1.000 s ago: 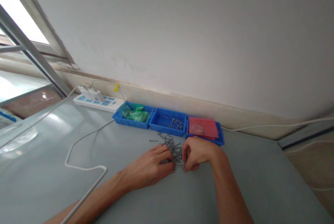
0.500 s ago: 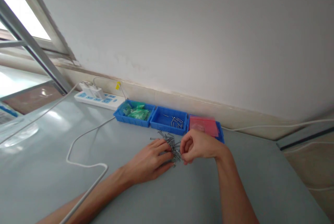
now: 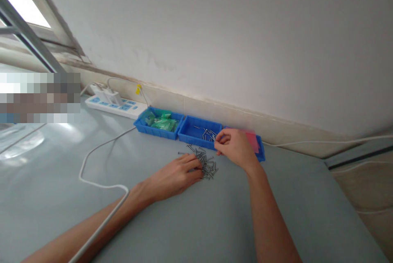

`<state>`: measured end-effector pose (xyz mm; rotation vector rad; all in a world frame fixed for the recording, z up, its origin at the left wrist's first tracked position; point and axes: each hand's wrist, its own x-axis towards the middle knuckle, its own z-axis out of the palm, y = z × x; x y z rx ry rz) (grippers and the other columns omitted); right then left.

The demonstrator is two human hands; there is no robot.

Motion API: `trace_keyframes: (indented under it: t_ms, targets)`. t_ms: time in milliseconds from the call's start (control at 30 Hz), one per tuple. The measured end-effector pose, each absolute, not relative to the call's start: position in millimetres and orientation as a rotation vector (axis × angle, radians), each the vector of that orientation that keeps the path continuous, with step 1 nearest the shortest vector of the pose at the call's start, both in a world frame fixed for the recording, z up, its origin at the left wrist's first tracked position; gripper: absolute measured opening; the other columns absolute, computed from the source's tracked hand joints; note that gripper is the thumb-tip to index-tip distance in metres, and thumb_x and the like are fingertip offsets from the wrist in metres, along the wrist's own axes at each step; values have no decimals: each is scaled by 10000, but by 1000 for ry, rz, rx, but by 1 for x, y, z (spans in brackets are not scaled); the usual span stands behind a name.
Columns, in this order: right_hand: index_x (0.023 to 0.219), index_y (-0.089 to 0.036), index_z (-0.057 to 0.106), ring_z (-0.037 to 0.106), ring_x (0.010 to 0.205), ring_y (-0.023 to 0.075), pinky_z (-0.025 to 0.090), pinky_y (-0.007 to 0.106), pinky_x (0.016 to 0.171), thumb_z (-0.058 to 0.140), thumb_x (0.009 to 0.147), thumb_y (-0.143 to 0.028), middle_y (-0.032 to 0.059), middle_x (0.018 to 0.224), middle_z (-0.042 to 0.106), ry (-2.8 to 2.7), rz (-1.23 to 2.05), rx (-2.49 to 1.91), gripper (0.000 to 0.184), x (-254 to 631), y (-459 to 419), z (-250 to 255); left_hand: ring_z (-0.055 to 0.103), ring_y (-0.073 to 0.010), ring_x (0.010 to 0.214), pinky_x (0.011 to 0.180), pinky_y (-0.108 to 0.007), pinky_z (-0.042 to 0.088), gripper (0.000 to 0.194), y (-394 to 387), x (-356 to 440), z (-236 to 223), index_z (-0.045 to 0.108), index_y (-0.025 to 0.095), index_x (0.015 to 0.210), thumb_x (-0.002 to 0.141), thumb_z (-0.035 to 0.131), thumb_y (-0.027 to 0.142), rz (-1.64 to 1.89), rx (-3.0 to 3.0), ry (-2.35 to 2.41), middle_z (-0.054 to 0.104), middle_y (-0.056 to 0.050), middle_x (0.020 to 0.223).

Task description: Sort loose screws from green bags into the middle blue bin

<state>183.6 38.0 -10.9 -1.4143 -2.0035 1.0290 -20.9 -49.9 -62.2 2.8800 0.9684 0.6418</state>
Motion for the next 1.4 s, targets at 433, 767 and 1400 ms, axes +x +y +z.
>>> trace_keyframes:
  t_ms: [433, 767, 1400]
  targets:
    - [821, -167, 704, 703, 497, 175, 496, 253, 512, 624, 892, -297, 44, 643, 733, -2014, 873, -1325, 168, 174, 35, -12, 681, -143, 840, 801, -246, 549, 129, -42, -30, -64, 645, 188, 994, 1018, 537, 254, 1100, 2247, 1433, 720, -26, 934]
    - [1073, -189, 719, 741, 720, 173, 576, 282, 683, 671, 844, -233, 43, 855, 772, -2124, 1339, -1025, 238, 172, 27, -13, 695, -107, 731, 744, -196, 560, 55, -43, -28, -61, 684, 186, 948, 940, 658, 233, 1352, 2070, 1421, 755, 2, 851]
    - [908, -161, 774, 715, 703, 166, 585, 285, 685, 744, 823, -401, 70, 831, 781, -1779, 1297, -1060, 257, 172, 34, -17, 658, -187, 928, 840, -302, 540, 163, -38, -38, -63, 659, 164, 1059, 1001, 538, 255, 982, 2501, 1465, 708, -73, 999]
